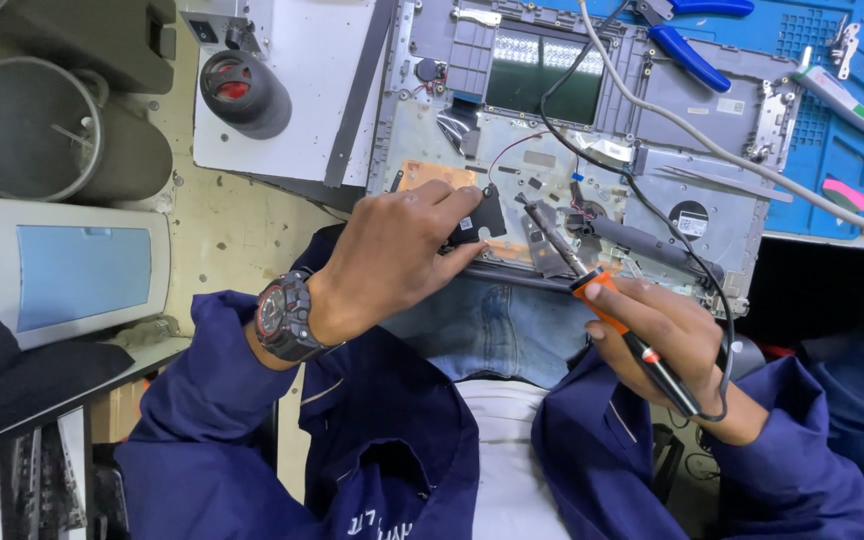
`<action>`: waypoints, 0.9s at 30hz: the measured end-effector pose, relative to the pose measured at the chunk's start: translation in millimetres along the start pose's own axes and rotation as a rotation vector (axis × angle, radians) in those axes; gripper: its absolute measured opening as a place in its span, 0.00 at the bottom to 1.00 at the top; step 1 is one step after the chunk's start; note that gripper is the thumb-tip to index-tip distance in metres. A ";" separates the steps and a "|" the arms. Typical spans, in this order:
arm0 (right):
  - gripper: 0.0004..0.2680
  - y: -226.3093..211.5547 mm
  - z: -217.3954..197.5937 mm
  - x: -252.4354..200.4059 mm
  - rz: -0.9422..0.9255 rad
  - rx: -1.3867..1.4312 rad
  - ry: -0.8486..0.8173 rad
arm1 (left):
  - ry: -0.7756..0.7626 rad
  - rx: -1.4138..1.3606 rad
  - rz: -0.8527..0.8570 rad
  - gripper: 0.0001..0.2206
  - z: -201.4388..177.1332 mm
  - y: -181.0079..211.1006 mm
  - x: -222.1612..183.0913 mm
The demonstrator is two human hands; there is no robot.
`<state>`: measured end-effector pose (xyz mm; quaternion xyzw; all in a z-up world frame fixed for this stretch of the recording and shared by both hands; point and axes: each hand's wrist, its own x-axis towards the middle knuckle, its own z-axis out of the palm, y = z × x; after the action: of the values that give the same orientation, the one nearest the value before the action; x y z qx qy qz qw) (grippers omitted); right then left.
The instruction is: Soldering a small component onto a laptop chassis using a soldering iron.
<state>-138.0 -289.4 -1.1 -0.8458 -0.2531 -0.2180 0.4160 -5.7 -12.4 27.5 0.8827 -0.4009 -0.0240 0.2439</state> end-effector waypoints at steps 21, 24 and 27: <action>0.10 7.5 -8.0 22.7 0.023 -0.042 -0.063 | -0.013 0.048 -0.040 0.21 11.2 -6.5 1.1; 0.08 7.0 -7.5 16.6 0.047 -0.099 -0.066 | 0.020 0.081 -0.018 0.19 15.4 -7.5 0.9; 0.07 9.0 -6.6 15.0 0.013 -0.103 -0.064 | 0.029 0.109 -0.001 0.19 16.6 -8.6 0.9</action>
<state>-121.9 -295.8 5.9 -0.8743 -0.2492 -0.2008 0.3649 -3.0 -15.0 9.1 0.8953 -0.3975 0.0105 0.2009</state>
